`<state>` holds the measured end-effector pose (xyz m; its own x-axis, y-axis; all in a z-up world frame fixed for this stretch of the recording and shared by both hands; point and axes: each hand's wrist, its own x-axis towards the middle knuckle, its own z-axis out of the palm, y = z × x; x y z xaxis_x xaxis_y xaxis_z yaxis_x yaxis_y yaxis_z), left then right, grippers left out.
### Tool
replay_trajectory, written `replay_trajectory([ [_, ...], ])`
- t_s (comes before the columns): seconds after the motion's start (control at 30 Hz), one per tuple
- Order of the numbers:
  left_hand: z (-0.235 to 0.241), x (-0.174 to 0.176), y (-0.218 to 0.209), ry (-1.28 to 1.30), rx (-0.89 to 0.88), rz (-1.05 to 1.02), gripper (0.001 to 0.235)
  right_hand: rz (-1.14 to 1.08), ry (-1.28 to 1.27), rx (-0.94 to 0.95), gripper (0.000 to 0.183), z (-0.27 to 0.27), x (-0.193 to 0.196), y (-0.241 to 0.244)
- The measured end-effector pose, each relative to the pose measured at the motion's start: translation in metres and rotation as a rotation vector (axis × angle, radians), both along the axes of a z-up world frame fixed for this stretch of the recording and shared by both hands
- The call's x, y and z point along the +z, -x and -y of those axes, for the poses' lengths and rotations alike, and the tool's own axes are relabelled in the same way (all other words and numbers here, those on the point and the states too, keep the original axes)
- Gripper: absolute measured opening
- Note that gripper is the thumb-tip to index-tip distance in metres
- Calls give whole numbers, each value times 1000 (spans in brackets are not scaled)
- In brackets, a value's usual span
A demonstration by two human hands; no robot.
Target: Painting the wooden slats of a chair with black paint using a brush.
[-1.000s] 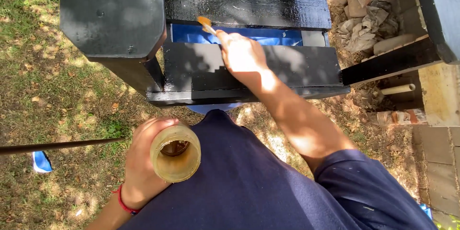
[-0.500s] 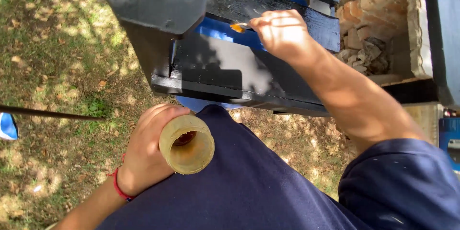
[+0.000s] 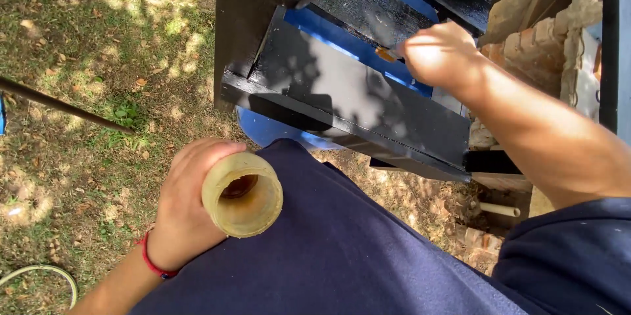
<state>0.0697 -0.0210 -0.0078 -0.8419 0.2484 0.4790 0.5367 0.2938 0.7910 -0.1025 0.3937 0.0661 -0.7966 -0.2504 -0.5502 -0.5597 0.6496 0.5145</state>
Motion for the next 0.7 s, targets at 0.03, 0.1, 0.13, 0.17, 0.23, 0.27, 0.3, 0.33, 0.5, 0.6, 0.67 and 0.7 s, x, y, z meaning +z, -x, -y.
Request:
replay_trajectory([
  [0.03, 1, -2, -3, -2, 6, 1, 53, 1, -2, 6, 19, 11, 6, -3],
  [0.1, 1, -7, -8, 4, 40, -3, 58, 0, 50, -150, 31, 30, 19, -9],
  [0.13, 1, -6, -11, -1, 48, 4, 58, 8, 44, -143, 31, 20, 7, -8],
  [0.17, 0, -4, -13, 20, 58, 35, 57, -284, 298, 179, 29, 10, -5, -7],
  [0.23, 3, -5, -20, 42, 78, 70, 56, -576, 558, 504, 30, 4, -21, -10],
  [0.27, 5, -7, -23, 37, 85, 60, 59, -630, 625, 531, 20, 5, -22, -14],
  [0.3, 6, -8, -25, 33, 92, 50, 62, -683, 692, 558, 11, 7, -22, -18],
  [0.33, 8, -8, -27, 29, 94, 51, 62, -681, 690, 561, 11, 7, -17, -30],
  [0.5, 16, -15, -33, 22, 175, 90, 64, -370, 383, -242, 21, -9, 6, -65],
  [0.6, 13, -11, -30, 15, 152, 75, 64, -292, 78, -145, 33, -3, 0, -26],
  [0.67, 7, -8, -30, 13, 132, 69, 63, -376, 129, 109, 21, -7, -19, -7],
  [0.7, 5, -5, -28, 25, 109, 51, 62, -465, 196, 358, 11, -7, -26, 8],
])
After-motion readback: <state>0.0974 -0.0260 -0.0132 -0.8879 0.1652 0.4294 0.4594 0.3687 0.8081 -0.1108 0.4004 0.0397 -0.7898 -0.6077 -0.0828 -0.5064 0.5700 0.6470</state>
